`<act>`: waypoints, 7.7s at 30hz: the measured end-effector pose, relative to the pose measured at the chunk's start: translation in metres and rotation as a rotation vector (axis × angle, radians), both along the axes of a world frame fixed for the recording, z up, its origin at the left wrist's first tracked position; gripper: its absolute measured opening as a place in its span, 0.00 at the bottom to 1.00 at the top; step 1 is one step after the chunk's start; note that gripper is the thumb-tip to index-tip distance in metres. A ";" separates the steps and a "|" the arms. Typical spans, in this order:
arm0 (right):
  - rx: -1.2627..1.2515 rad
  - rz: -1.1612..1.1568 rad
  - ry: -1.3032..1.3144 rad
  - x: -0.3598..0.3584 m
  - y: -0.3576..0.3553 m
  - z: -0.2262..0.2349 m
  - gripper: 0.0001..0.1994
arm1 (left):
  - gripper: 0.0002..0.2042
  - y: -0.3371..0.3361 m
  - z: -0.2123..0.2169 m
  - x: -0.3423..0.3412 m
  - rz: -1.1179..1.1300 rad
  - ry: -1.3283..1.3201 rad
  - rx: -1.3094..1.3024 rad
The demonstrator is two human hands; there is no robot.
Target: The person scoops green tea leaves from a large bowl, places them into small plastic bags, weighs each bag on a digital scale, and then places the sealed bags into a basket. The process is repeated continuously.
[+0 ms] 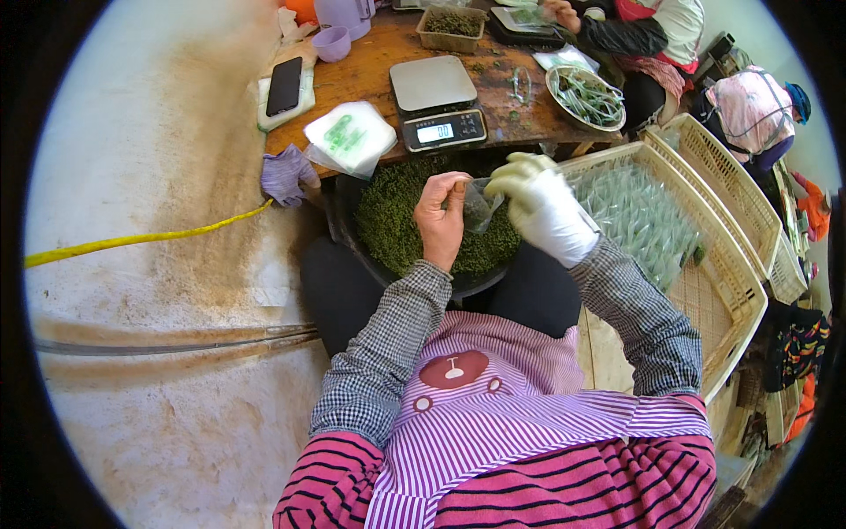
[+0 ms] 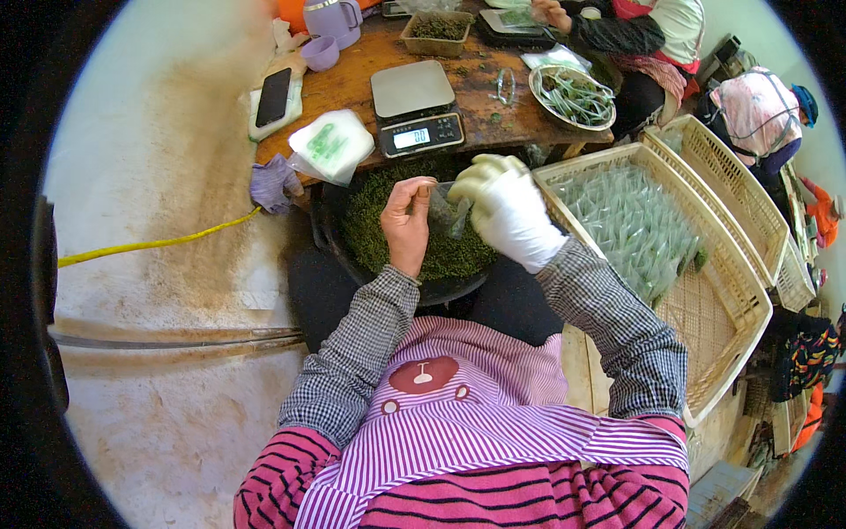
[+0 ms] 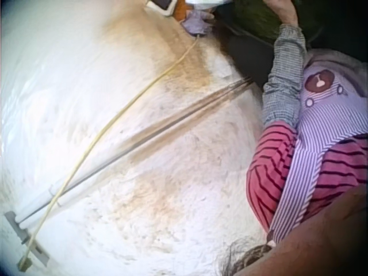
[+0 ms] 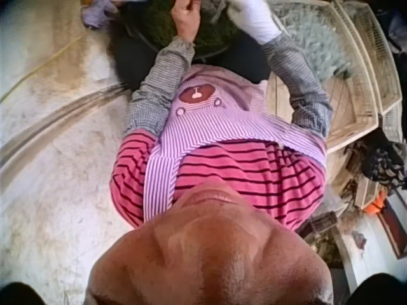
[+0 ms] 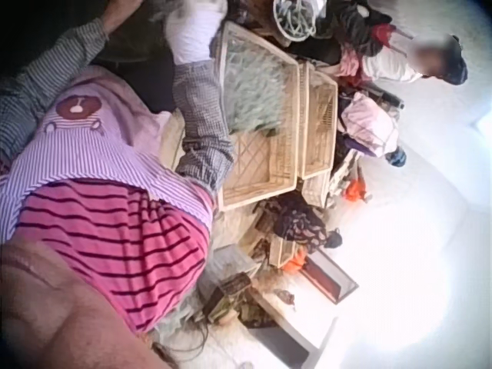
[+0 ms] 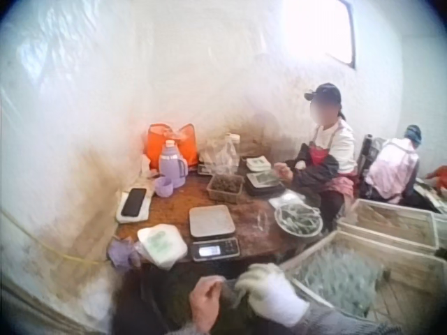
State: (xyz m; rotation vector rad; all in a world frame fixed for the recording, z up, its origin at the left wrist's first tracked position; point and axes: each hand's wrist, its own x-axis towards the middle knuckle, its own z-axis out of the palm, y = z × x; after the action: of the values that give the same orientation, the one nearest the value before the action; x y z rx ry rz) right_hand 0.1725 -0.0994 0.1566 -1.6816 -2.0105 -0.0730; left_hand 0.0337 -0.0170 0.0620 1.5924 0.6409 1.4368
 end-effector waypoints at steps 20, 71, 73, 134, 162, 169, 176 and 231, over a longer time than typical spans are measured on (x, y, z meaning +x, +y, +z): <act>-0.161 -0.238 -0.222 0.003 -0.091 -0.033 0.09 | 0.04 -0.083 -0.003 0.007 -0.302 0.211 -0.199; 0.255 -0.735 1.399 0.149 -0.222 0.005 0.35 | 0.19 -0.156 0.061 0.215 -0.927 -0.122 -0.446; 0.420 -0.926 1.263 0.214 -0.259 -0.024 0.34 | 0.20 -0.153 0.054 0.207 -0.908 -0.113 -0.396; -0.759 -0.369 0.951 -0.060 0.038 -0.142 0.14 | 0.05 -0.021 -0.042 -0.104 0.027 0.680 0.084; -1.372 -0.072 -0.082 -0.104 0.076 -0.218 0.34 | 0.14 0.017 -0.031 -0.182 -0.345 0.667 -0.785; -1.304 -0.179 0.021 -0.113 0.062 -0.217 0.33 | 0.14 0.025 -0.027 -0.168 -0.110 0.953 -0.347; -0.639 -0.068 1.334 -0.091 0.046 -0.183 0.24 | 0.15 0.016 -0.054 -0.152 -0.008 0.847 -0.366; -0.574 -0.063 0.288 -0.075 0.053 -0.182 0.29 | 0.03 0.020 -0.143 -0.110 -0.215 1.144 0.299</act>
State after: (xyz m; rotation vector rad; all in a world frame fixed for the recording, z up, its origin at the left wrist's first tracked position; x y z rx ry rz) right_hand 0.0971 -0.0467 -0.0258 -1.9493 -1.8572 0.7468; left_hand -0.0759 0.0030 -0.0812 2.6037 0.8465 0.3490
